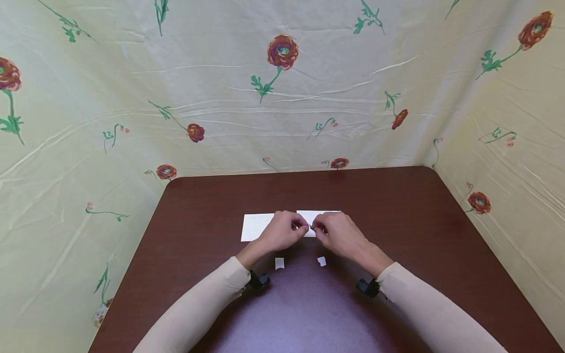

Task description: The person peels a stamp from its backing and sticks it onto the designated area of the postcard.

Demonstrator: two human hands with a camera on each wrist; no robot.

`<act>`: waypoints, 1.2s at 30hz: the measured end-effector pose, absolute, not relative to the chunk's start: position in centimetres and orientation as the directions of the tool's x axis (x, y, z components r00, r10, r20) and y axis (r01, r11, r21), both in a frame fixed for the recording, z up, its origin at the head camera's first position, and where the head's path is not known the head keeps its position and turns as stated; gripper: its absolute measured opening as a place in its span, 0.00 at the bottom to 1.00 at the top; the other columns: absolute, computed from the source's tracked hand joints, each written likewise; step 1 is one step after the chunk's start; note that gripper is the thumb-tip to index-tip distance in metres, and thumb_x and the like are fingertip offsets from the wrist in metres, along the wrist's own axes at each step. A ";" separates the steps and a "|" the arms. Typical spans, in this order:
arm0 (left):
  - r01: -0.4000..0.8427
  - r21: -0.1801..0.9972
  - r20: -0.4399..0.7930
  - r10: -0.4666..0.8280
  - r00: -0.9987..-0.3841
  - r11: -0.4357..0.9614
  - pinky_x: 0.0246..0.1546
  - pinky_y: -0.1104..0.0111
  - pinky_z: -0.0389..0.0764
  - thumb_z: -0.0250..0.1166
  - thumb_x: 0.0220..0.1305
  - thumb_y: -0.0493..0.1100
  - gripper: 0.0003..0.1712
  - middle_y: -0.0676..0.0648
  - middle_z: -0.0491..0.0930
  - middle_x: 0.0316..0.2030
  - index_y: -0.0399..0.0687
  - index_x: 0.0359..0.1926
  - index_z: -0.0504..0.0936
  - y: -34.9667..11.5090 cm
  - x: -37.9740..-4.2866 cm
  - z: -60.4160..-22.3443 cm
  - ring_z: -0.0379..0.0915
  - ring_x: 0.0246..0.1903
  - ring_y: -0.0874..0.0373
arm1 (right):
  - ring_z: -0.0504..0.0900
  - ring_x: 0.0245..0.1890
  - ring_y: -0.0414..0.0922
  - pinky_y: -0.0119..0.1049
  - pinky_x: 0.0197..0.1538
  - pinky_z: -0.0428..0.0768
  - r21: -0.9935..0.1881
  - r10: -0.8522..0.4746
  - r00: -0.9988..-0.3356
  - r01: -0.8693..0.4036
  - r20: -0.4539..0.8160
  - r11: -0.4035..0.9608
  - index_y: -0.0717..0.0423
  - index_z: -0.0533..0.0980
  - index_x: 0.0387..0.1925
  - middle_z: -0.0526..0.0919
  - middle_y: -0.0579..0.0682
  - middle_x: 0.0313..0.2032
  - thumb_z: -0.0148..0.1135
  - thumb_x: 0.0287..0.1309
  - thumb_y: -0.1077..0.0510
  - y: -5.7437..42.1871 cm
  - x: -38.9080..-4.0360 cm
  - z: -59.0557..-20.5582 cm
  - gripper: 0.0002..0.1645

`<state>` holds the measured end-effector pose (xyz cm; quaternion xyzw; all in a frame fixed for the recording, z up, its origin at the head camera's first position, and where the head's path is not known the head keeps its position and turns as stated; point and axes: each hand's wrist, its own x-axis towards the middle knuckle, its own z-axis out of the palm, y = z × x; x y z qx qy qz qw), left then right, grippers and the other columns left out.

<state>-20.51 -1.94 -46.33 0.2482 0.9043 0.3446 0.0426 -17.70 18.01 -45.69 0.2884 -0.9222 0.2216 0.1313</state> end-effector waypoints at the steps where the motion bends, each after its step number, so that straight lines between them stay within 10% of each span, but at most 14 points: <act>1: 0.414 0.648 0.095 0.472 -0.877 0.639 0.24 0.76 0.73 0.66 0.63 0.44 0.05 0.60 0.84 0.27 0.52 0.35 0.89 -1.9 -20.5 -46.3 0.73 0.23 0.69 | 0.80 0.26 0.39 0.35 0.34 0.79 -0.335 -0.473 -0.799 -0.590 0.371 0.734 0.51 0.84 0.30 0.82 0.39 0.25 0.69 0.53 0.63 18.1 -17.7 -45.7 0.04; 36: 0.421 0.678 0.187 0.413 -0.891 0.602 0.25 0.75 0.76 0.66 0.68 0.46 0.07 0.56 0.82 0.28 0.50 0.37 0.87 2.2 -23.4 -43.9 0.75 0.26 0.64 | 0.77 0.24 0.39 0.35 0.31 0.78 -0.432 -0.267 -0.901 -0.403 0.342 0.807 0.52 0.83 0.32 0.83 0.44 0.25 0.65 0.61 0.57 21.4 -20.0 -43.0 0.05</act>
